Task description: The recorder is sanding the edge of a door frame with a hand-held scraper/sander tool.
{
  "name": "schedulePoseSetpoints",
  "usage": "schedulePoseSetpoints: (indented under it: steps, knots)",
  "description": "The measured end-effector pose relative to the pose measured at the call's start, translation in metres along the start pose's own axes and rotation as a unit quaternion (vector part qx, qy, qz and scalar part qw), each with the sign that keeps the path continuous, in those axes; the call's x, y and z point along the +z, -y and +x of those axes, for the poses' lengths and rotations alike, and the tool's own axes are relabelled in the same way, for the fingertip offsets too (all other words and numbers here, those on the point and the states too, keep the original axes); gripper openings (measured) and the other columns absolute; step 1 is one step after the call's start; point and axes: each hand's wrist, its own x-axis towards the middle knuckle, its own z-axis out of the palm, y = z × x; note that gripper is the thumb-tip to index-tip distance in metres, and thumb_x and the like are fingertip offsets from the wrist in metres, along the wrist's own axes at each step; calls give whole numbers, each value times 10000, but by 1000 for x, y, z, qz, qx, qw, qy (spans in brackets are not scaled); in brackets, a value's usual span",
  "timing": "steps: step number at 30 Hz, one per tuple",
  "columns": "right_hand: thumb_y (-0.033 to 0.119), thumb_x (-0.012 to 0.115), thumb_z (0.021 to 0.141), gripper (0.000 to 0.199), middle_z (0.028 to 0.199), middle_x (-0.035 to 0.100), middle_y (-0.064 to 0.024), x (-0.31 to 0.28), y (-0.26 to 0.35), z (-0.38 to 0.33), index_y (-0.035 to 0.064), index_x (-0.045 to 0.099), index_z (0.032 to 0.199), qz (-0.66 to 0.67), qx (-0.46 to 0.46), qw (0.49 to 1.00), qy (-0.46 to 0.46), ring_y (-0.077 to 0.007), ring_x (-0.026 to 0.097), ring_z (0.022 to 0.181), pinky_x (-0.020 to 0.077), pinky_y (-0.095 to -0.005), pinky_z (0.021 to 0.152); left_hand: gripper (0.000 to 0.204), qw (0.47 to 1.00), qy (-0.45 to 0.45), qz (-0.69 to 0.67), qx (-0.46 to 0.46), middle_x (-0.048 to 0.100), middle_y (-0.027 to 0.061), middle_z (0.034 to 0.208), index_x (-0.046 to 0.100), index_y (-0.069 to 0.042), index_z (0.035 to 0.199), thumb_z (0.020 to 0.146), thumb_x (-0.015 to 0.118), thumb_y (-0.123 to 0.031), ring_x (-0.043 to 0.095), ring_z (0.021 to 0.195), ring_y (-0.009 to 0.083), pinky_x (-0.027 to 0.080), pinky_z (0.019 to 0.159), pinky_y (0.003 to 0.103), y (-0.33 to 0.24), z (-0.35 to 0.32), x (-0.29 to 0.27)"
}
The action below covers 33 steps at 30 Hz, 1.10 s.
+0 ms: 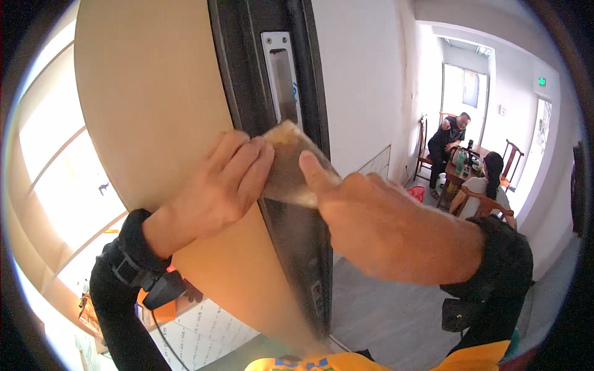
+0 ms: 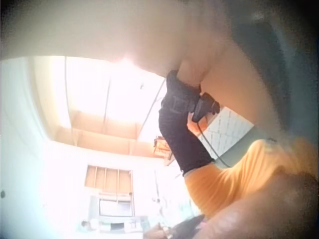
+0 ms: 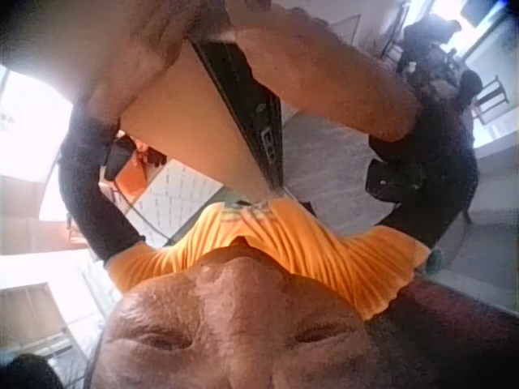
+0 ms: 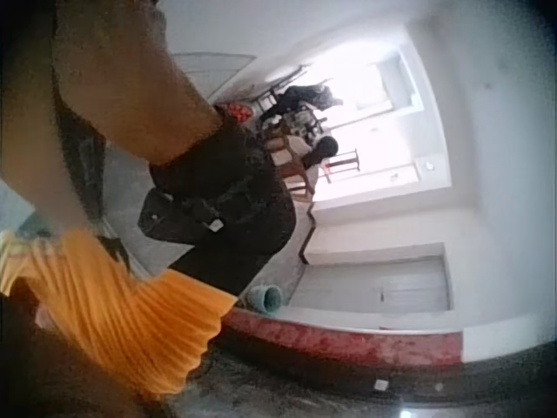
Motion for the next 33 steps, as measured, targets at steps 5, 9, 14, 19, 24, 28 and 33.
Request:
schedulePoseSetpoints:
  steps: [5,9,14,19,24,28,33]
  knots:
    - [-55,500,690,593,585,547,-262,-2,7,4,-244,258,1196,-2,73,997,-28,-392,601,588,490,-409,541,380,998,3,-45,-36,512,167,875,529,120,944,629,536,-94,493,800,287,456,720,353,1,-7,6]
    - [-65,486,686,589,587,544,-269,-7,11,6,-220,267,1211,9,95,995,-20,-399,597,588,487,-416,544,511,995,18,-84,-45,528,217,1030,486,127,1089,600,557,-4,504,944,365,433,866,429,1,-15,2]
    - [-77,471,679,583,601,547,-278,0,20,7,-200,289,1219,25,114,993,-15,-401,596,596,482,-420,548,501,992,66,-76,-69,529,210,1032,488,118,1092,611,558,0,502,950,363,430,876,423,-1,-18,-3]
    - [-79,476,683,556,631,557,-279,2,15,5,-194,327,1206,-42,49,997,-53,-397,593,594,477,-413,549,501,995,58,-66,-52,523,198,1039,476,104,1115,632,564,7,495,965,359,424,886,423,1,-13,-3]
    - [-76,489,693,545,634,559,-279,5,15,2,-188,331,1203,6,59,993,-98,-388,598,584,474,-407,526,512,992,87,-74,-62,514,205,1043,463,99,1130,635,564,17,492,963,370,421,885,426,0,-9,-6]
    - [-66,494,702,545,615,557,-273,1,13,-1,-188,322,1204,19,109,992,-60,-384,598,568,469,-418,507,373,998,-11,-52,-33,504,160,872,525,126,944,649,526,-101,470,812,293,436,760,364,-1,-2,-3]
    - [-46,501,705,564,616,550,-290,5,17,-2,-186,303,1214,-10,83,993,-80,-415,587,582,478,-418,520,397,1000,-2,5,-4,516,167,913,521,126,982,652,527,-94,480,874,301,434,798,352,-4,-5,-6]
